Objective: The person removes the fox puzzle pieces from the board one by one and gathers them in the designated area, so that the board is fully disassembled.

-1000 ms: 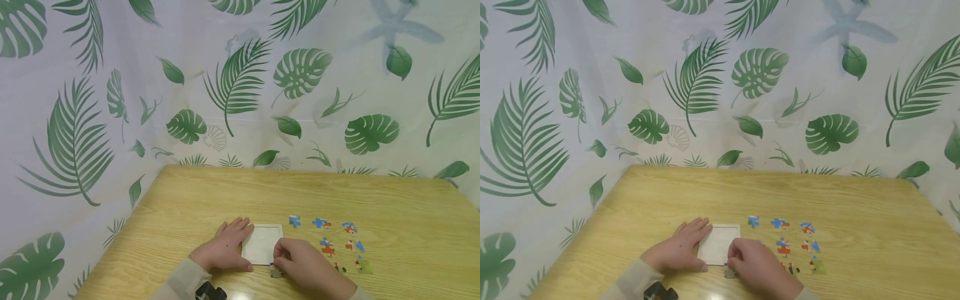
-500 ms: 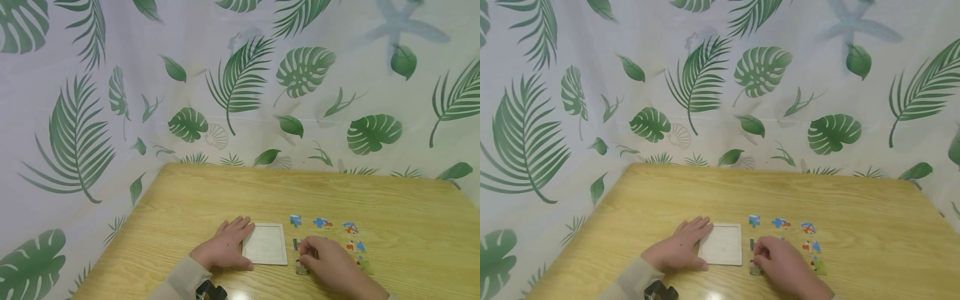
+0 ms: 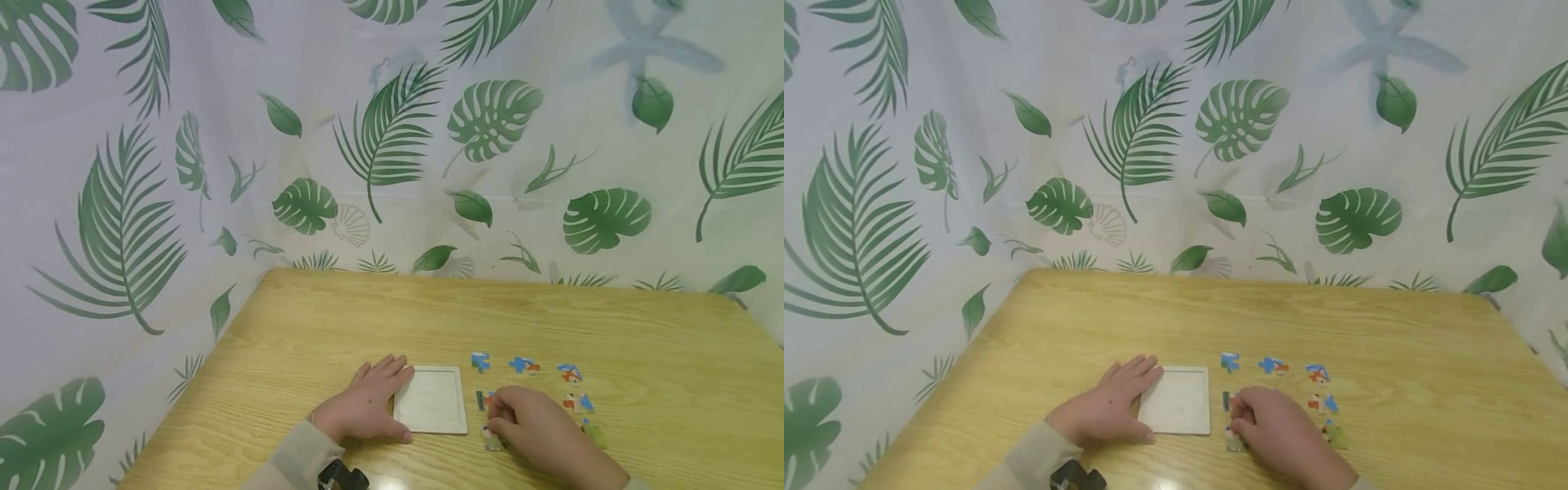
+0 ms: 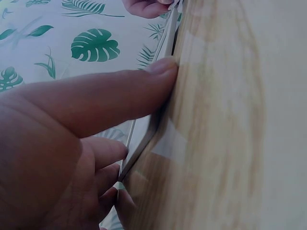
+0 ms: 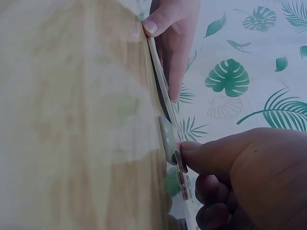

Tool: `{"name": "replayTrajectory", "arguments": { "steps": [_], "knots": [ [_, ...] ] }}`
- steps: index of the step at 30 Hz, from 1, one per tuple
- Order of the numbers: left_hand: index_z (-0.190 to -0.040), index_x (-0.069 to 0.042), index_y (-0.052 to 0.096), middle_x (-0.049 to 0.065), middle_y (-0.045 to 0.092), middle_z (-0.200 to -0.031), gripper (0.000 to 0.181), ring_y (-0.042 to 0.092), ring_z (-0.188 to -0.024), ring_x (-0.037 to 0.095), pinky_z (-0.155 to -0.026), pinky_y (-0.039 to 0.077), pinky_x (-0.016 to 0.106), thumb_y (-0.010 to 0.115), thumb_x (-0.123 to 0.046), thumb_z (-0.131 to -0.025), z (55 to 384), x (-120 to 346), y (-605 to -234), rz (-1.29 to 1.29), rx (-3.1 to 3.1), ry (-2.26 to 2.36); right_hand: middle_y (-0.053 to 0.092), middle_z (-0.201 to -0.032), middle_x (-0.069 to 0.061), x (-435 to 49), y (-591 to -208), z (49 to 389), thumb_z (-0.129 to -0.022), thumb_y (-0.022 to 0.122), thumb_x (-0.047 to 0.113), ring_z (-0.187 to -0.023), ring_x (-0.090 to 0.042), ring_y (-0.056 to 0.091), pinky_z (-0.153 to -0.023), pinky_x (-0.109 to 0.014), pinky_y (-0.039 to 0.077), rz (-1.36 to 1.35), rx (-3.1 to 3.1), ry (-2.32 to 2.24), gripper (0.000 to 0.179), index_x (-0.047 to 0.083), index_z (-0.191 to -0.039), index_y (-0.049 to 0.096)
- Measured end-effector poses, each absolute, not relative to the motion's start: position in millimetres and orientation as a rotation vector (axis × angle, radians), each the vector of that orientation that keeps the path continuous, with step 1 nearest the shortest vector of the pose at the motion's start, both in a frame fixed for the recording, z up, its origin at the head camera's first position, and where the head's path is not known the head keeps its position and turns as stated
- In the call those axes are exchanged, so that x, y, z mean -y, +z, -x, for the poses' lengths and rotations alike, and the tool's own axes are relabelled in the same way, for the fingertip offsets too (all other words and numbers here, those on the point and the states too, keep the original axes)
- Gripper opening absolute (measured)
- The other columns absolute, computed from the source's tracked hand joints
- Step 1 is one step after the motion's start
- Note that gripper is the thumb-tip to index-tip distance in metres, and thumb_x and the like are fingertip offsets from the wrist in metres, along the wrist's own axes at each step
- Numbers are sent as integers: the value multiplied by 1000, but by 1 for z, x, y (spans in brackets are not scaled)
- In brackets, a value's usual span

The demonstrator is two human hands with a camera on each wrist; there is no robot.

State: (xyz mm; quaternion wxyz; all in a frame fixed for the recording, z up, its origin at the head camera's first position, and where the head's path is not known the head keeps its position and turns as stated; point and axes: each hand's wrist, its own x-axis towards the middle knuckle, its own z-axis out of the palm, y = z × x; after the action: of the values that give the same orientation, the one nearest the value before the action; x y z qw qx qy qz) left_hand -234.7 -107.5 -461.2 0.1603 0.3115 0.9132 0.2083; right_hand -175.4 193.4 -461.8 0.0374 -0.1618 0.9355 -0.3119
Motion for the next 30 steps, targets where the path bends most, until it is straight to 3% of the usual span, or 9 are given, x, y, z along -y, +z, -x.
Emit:
{"name": "replayTrajectory", "arguments": {
  "steps": [10,13,17,20,30],
  "knots": [
    [-160,-10,30,9,15,-168,106,9,-154,28,-120,6,58,84,-50,-79,232,107,-460,-896,-2609,600,50,-62,15,-195,-462,172,-94,73,19,-56,-3,45,-53,-25,39,500,-2910,-841,22,25,-79,58],
    [-161,-11,29,8,15,-168,106,9,-154,28,-120,6,58,83,-50,-79,232,105,-461,-898,-2605,603,49,-60,16,-199,-455,166,-92,74,32,-53,-3,43,-52,-25,37,505,-2932,-788,26,26,-74,56],
    [-161,-11,29,8,14,-168,106,8,-155,27,-120,5,58,83,-51,-79,233,104,-462,-911,-2593,608,45,-59,17,-205,-450,156,-81,78,53,-51,-3,39,-50,-25,34,491,-2941,-610,40,28,-68,50],
    [-161,-10,28,8,14,-168,106,7,-155,28,-120,5,58,82,-51,-80,233,104,-461,-922,-2595,602,46,-61,19,-204,-449,153,-78,79,50,-53,-2,41,-51,-24,35,516,-2926,-550,36,31,-69,50],
    [-160,-10,29,9,15,-168,106,9,-154,29,-120,6,58,83,-50,-79,233,107,-459,-909,-2607,586,49,-68,18,-204,-450,160,-86,76,21,-61,0,45,-57,-24,40,755,-2841,-760,18,30,-88,61]
  ]
}}
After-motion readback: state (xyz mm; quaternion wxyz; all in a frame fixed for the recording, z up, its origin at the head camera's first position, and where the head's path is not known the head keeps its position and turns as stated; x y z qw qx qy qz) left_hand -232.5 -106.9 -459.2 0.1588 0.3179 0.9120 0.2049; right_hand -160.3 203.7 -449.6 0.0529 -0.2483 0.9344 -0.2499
